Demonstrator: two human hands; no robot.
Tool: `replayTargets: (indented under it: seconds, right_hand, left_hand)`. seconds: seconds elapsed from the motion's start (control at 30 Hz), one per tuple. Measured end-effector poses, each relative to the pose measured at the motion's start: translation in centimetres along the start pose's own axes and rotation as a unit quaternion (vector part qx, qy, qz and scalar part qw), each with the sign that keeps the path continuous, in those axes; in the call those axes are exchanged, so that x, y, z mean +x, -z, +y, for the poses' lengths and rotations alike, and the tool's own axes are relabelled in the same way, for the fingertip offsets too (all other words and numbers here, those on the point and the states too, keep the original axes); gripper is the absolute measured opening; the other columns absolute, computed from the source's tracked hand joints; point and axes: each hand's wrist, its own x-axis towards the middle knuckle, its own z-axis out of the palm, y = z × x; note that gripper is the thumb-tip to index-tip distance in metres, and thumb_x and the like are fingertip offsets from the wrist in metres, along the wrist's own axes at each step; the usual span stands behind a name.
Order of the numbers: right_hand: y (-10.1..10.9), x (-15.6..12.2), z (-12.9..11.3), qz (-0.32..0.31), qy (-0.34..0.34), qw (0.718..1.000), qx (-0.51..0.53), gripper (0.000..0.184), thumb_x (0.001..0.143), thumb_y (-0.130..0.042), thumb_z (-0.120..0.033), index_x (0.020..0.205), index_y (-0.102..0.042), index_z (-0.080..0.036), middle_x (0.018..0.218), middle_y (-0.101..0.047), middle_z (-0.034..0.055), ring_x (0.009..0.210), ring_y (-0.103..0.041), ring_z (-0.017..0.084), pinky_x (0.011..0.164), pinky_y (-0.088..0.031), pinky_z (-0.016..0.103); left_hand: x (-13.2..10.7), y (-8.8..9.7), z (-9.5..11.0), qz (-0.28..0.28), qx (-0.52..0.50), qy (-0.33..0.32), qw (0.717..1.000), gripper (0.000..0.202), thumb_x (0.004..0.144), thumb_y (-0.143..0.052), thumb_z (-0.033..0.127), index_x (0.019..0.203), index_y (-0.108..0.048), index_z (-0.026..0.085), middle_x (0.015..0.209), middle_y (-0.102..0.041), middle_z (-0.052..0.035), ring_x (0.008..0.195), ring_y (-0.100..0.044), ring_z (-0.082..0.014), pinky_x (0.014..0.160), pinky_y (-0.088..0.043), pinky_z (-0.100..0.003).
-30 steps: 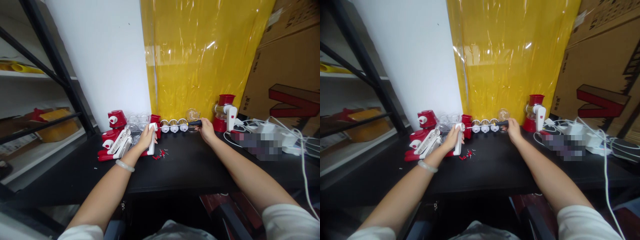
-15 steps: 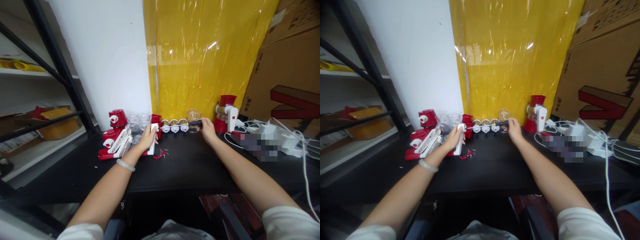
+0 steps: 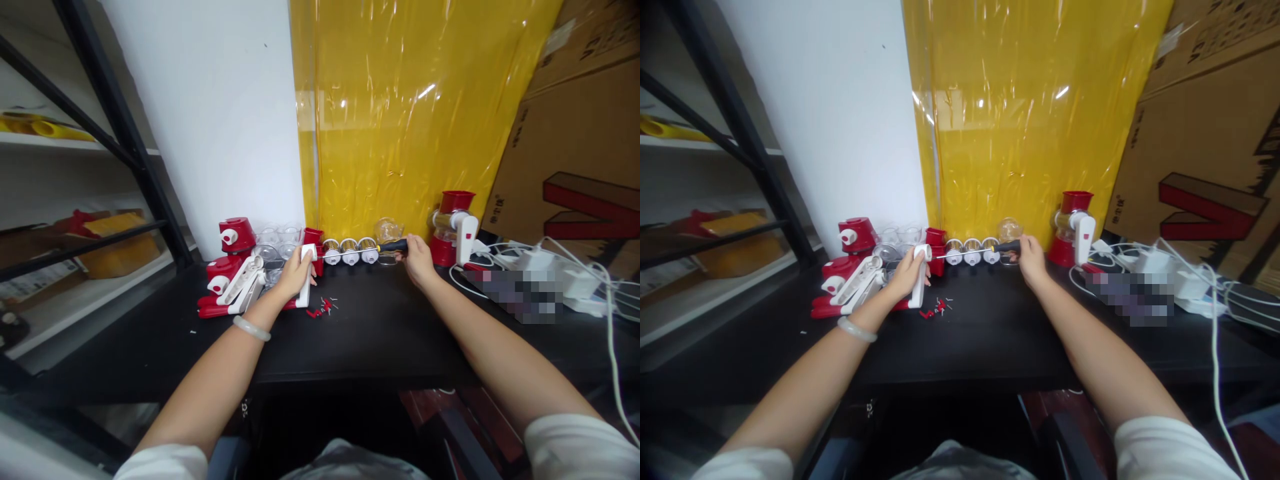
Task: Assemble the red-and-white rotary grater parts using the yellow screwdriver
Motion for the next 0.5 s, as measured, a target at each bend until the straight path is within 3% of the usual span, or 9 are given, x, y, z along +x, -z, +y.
replayTargets:
  seconds: [0.5]
  right_hand:
    - [-0.05, 0.02, 0.38, 0.002, 0.015, 1.0, -0.003, 0.041, 0.079, -0.056, -0.065, 0.082, -0.05, -0.024, 0.062, -0.053, -0.0052, 0.047, -0.053, 0.012, 0.044, -0.045, 0.026]
  left_hand:
    - [-0.13, -0.08, 0.3, -0.013, 0.007, -0.005, 1.0, 0.032, 0.094, -0.039, 0.053, 0.099, -0.04, 0.021, 0.056, -0.058, 0.006, 0.041, -0.06, -0.0147, 0.041, -0.046, -0.023]
